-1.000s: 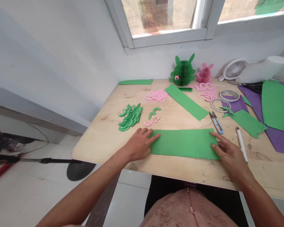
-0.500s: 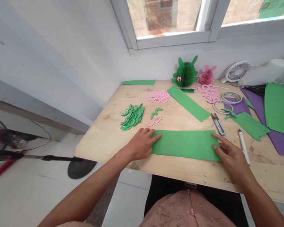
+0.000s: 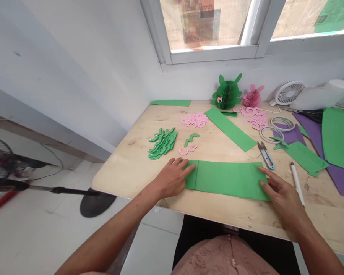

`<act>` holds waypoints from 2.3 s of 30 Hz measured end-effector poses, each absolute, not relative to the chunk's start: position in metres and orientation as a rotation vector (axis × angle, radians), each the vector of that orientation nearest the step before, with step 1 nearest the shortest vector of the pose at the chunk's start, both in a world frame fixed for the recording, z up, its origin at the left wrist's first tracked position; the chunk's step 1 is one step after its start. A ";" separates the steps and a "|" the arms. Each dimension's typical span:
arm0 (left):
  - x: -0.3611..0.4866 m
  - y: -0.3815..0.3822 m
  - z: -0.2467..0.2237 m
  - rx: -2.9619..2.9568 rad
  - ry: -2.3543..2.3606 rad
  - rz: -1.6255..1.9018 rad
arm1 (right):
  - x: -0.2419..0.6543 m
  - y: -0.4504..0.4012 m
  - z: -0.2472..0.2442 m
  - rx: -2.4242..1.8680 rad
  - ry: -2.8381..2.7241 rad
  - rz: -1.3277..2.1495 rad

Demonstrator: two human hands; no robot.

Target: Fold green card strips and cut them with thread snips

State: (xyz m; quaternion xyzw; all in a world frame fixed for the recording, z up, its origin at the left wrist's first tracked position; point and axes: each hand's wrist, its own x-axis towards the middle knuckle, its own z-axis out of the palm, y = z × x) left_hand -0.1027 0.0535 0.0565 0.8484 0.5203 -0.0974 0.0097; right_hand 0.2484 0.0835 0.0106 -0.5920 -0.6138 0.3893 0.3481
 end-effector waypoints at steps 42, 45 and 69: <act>-0.095 0.033 0.028 2.480 1.807 0.071 | 0.247 0.055 0.022 -1.644 -1.222 1.082; -0.095 0.033 0.028 2.475 1.813 0.082 | 0.244 0.053 0.026 -1.665 -1.211 1.090; -0.096 0.031 0.023 2.395 1.813 0.133 | 0.241 0.049 0.029 -1.749 -1.183 1.203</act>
